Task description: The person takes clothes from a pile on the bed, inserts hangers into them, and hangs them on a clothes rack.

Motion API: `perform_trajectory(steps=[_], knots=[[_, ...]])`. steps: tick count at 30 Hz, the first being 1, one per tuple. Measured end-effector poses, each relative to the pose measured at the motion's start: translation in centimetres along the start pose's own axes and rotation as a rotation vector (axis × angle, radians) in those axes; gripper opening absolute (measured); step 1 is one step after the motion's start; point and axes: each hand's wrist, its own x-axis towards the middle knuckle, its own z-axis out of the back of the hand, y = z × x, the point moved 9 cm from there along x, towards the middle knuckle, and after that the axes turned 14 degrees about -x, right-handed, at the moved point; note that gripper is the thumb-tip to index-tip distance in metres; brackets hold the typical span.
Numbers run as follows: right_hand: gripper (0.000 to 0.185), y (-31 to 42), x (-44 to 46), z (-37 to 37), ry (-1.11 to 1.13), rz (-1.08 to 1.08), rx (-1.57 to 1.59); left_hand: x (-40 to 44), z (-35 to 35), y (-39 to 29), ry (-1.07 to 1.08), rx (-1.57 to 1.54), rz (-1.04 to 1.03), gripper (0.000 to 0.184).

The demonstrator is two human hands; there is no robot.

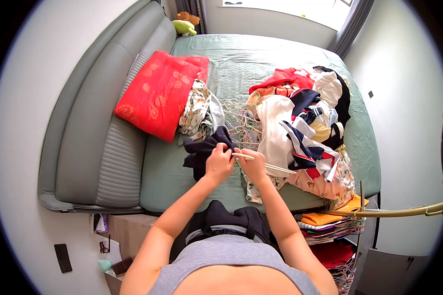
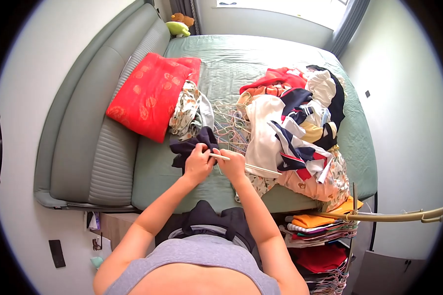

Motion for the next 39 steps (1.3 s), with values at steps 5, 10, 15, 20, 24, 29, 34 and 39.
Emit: perform_trajectory(steps=[5, 10, 15, 20, 24, 29, 34, 39], knots=[[0.021, -1.6, -0.1, 1.8, -0.225, -0.065, 0.077, 0.9, 0.9, -2.9, 0.190, 0.242, -0.344, 0.019], [0.018, -0.9, 0.7, 5.7, -0.365, -0.055, 0.230, 1.7, 0.5, -1.7, 0.380, 0.040, -0.307, 0.024], [0.018, -1.3, 0.2, 4.1, -0.363, -0.178, 0.279, 3.2, -0.1, -4.4, 0.282, 0.067, -0.330, 0.017], [0.023, -5.0, -6.9, 3.1, -0.418, -0.254, 0.231, 4.3, 4.1, -4.8, 0.084, 0.043, -0.302, 0.017], [0.079, -11.9, -11.5, -8.3, -0.145, -0.754, 0.230, 4.0, 5.6, -5.8, 0.077, 0.054, -0.326, 0.019], [0.049, -12.4, -8.6, -16.3, 0.224, -1.078, 1.059, 2.9, 7.6, -5.8, 0.061, 0.016, -0.316, 0.020], [0.012, -15.4, -7.3, -14.8, 0.048, -1.044, 1.189, 1.8, 11.9, -2.8, -0.032, -0.009, -0.309, 0.017], [0.050, -9.0, -9.1, -21.9, 0.440, -1.139, 1.101, 1.2, 12.1, -2.2, 0.011, -0.026, -0.313, 0.018]])
